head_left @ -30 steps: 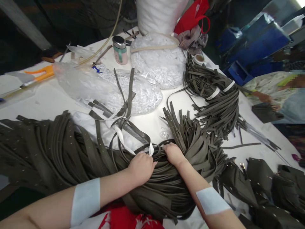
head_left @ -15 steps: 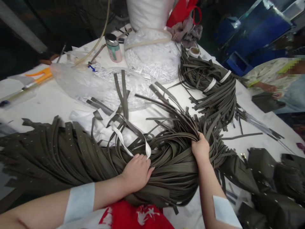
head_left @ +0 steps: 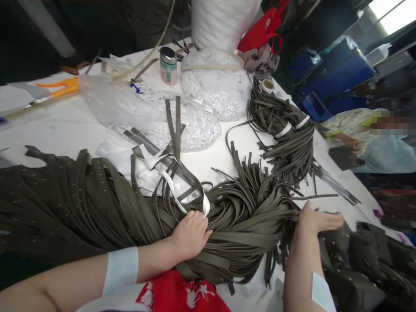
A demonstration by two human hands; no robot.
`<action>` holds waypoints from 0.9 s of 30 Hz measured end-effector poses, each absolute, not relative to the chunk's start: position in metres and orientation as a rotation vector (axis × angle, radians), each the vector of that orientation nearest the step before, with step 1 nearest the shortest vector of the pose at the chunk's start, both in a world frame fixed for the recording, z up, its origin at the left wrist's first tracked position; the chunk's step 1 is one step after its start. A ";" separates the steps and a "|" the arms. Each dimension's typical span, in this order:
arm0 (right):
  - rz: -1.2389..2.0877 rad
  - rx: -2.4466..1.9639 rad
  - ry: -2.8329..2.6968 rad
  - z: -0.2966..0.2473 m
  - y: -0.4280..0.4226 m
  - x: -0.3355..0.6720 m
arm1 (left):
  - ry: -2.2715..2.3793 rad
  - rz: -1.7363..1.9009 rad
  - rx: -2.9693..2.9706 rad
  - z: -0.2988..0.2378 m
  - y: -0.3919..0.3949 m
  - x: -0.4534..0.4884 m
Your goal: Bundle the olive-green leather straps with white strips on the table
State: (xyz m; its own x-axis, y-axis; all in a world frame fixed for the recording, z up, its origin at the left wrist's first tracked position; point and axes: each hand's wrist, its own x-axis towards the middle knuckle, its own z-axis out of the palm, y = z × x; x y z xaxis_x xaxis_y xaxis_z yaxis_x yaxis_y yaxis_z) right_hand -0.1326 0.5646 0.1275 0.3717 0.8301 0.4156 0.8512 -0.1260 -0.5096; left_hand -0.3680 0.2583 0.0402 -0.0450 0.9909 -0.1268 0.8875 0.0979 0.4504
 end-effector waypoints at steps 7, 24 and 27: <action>0.107 -0.783 -3.453 0.071 0.521 -0.289 | 2.010 0.341 1.809 0.042 0.258 -0.368; 0.282 -1.281 -3.111 0.026 0.529 -0.312 | 2.007 0.384 1.790 0.037 0.257 -0.370; 0.339 -1.678 -2.364 0.069 0.599 -0.284 | 2.032 0.395 1.771 0.038 0.258 -0.372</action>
State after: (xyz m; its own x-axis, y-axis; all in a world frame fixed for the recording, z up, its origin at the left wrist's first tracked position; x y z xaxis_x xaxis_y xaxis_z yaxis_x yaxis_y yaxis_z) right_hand -0.2836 0.5986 0.0685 -0.3226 0.9454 0.0472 0.8940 0.3207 -0.3128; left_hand -0.3722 0.2585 0.0380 -0.1053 0.9869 -0.1222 0.8694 0.1510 0.4704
